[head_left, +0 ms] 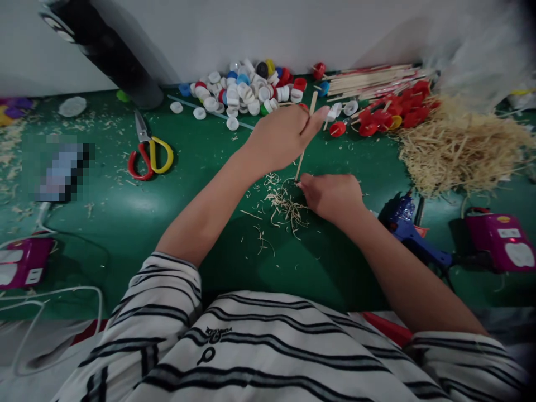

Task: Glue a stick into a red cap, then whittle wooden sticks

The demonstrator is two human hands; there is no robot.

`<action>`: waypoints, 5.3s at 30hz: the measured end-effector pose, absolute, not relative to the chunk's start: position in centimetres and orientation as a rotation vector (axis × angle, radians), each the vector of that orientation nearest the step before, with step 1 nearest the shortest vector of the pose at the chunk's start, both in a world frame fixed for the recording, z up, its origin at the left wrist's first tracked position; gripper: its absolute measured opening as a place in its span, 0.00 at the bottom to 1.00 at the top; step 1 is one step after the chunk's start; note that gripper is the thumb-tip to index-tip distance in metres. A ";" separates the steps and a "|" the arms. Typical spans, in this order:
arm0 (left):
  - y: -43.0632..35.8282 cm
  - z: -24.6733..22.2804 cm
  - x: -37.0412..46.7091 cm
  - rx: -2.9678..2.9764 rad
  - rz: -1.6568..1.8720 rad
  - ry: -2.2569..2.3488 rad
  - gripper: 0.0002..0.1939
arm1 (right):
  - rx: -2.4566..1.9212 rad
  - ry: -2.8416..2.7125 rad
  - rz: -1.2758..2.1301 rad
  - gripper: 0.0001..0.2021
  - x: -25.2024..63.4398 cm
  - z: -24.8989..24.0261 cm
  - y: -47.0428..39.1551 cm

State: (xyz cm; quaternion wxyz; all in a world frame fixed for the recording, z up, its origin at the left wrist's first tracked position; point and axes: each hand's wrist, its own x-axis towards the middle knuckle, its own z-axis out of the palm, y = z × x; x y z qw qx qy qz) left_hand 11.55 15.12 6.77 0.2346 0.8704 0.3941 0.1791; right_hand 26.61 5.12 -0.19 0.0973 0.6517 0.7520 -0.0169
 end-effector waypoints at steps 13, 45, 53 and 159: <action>14.8 6.4 12.6 2.502 0.550 1.049 0.39 | 2.178 2.377 0.061 0.29 27.5 -0.2 5.8; 16.6 5.5 11.7 2.459 0.549 1.097 0.35 | 1.929 2.176 -0.124 0.22 26.2 -0.3 4.6; 16.3 5.7 11.9 2.510 0.524 1.164 0.34 | 1.913 2.096 -0.198 0.22 25.8 0.6 4.8; 16.7 4.5 11.1 2.315 0.693 0.827 0.39 | 1.869 2.700 -0.331 0.18 30.9 -1.8 4.5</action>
